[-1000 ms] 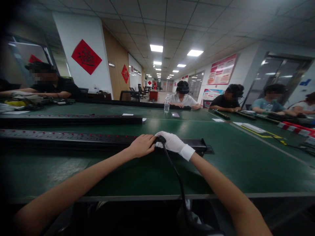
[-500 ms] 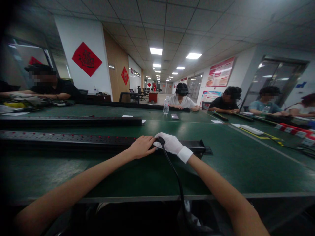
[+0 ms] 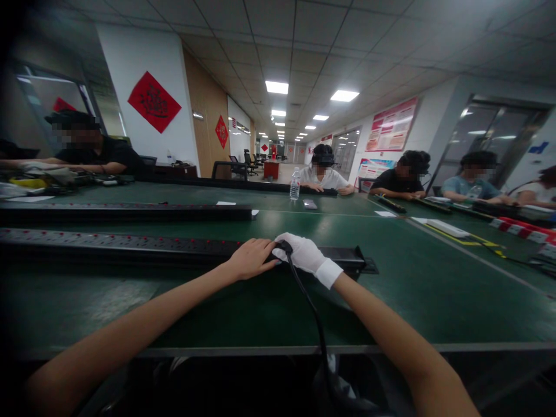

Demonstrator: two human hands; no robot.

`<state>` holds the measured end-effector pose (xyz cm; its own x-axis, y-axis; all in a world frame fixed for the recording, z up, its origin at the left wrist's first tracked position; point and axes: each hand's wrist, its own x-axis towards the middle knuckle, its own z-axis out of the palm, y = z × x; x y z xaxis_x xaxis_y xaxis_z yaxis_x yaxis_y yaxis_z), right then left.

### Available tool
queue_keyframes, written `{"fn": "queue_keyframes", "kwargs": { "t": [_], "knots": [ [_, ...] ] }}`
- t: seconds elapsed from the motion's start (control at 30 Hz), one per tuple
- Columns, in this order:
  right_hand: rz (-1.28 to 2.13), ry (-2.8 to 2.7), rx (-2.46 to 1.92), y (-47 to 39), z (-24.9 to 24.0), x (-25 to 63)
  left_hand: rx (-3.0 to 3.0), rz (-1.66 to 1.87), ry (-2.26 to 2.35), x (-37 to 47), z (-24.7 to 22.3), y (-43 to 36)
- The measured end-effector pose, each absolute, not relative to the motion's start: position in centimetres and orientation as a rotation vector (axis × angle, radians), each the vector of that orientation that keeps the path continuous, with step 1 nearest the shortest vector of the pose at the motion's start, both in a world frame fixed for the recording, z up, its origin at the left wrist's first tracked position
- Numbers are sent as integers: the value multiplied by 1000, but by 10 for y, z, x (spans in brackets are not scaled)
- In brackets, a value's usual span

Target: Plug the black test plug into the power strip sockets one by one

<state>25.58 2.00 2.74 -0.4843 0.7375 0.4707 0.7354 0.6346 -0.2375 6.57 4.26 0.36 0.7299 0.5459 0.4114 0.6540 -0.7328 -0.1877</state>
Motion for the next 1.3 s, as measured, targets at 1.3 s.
{"fn": "queue_keyframes", "kwargs": {
  "t": [1.3],
  "knots": [
    [-24, -2279, -1196, 14, 32, 250, -2608, -493, -941, 66, 2, 44]
  ]
}}
